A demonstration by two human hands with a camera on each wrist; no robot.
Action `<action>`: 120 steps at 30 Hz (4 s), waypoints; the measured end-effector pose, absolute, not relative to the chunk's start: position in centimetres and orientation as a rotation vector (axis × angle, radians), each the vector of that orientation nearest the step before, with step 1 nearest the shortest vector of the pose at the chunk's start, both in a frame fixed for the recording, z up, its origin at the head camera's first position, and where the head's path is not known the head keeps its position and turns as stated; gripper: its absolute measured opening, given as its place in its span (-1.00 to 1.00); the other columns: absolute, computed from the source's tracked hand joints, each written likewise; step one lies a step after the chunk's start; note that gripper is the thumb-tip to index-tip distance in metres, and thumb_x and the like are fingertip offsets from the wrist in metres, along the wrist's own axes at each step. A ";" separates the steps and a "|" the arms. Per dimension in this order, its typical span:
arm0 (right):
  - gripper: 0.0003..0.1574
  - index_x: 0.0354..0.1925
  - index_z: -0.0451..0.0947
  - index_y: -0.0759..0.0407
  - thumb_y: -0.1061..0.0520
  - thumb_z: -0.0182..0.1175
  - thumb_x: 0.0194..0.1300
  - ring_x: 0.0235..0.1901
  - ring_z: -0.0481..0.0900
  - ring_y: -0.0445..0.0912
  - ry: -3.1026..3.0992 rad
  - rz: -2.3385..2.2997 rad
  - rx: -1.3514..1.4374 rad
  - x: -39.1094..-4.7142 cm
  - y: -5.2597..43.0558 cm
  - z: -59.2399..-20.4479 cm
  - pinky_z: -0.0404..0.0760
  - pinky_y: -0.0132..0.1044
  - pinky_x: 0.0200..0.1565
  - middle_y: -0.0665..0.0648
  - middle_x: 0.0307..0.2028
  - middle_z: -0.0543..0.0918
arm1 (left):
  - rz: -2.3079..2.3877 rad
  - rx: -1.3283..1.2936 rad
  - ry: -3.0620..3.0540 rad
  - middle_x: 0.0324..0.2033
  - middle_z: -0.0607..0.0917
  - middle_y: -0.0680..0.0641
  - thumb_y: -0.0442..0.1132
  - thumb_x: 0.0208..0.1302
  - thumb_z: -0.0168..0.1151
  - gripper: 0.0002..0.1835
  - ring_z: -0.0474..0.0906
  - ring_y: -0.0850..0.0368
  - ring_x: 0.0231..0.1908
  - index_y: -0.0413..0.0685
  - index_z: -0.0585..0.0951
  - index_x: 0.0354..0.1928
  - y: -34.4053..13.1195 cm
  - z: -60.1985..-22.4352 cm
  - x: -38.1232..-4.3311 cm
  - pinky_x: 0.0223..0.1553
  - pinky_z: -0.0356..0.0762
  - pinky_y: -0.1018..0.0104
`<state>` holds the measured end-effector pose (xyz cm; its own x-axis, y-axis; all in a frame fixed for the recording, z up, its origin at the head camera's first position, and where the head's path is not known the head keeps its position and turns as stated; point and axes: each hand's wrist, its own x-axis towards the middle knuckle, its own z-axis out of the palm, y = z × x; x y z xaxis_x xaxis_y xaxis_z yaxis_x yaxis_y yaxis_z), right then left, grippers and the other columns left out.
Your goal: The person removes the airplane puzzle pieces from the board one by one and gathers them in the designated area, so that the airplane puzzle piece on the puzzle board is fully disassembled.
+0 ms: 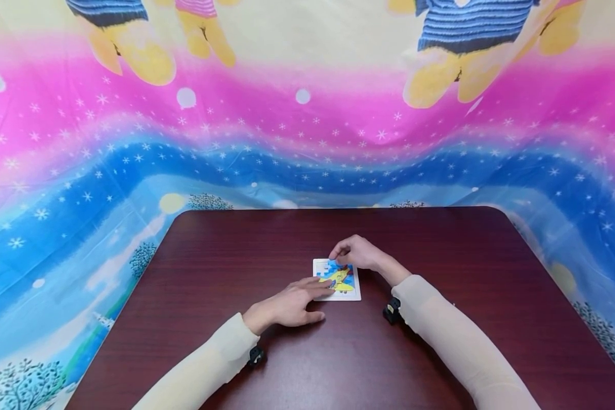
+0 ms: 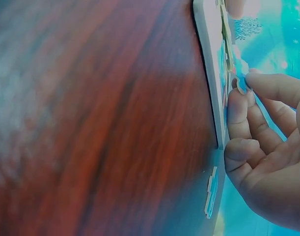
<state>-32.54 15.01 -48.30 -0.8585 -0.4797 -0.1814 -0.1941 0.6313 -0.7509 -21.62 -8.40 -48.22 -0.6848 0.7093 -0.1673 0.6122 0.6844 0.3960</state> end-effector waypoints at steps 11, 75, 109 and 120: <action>-0.87 -0.25 0.77 -0.04 0.17 0.32 0.30 -0.23 0.61 -0.14 2.498 -1.097 -0.516 -32.5 15.1 -48.5 0.58 -0.20 -0.07 -0.01 -0.28 0.75 | 0.439 1.066 2.593 0.52 0.27 0.14 0.04 0.41 0.18 -0.40 0.09 -0.02 0.54 0.13 0.40 0.44 -8.4 -48.0 -21.7 0.43 0.22 -0.17; -0.76 -0.02 0.70 0.02 0.14 0.22 0.39 -0.25 0.60 0.03 2.483 -1.158 -0.270 -33.2 25.6 -48.1 0.46 -0.19 -0.43 0.11 -0.24 0.72 | 0.420 1.101 2.599 0.52 0.27 0.09 0.00 0.40 0.18 -0.39 0.08 -0.06 0.55 0.08 0.39 0.45 -8.4 -47.8 -21.5 0.44 0.19 -0.17; -0.77 -0.04 0.71 0.13 0.22 0.20 0.37 -0.16 0.64 -0.05 2.593 -1.063 -0.353 -33.1 28.1 -48.3 0.60 -0.20 -0.11 0.17 -0.11 0.75 | 0.409 1.096 2.595 0.53 0.25 0.10 0.02 0.41 0.17 -0.39 0.06 -0.06 0.55 0.10 0.38 0.46 -8.4 -47.7 -21.4 0.44 0.20 -0.18; -0.77 -0.06 0.72 0.14 0.24 0.25 0.33 -0.15 0.63 -0.04 2.623 -1.044 -0.358 -33.0 28.0 -48.3 0.59 -0.22 -0.10 0.15 -0.15 0.75 | 0.406 1.096 2.596 0.52 0.26 0.09 0.01 0.41 0.18 -0.39 0.08 -0.06 0.55 0.08 0.38 0.45 -8.3 -47.6 -21.4 0.45 0.19 -0.16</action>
<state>-33.04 27.97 -48.33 -0.9256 -0.3340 -0.1784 -0.1200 0.7056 -0.6984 -21.39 -8.33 -47.60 -0.6670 0.7282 -0.1575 0.6454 0.6704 0.3661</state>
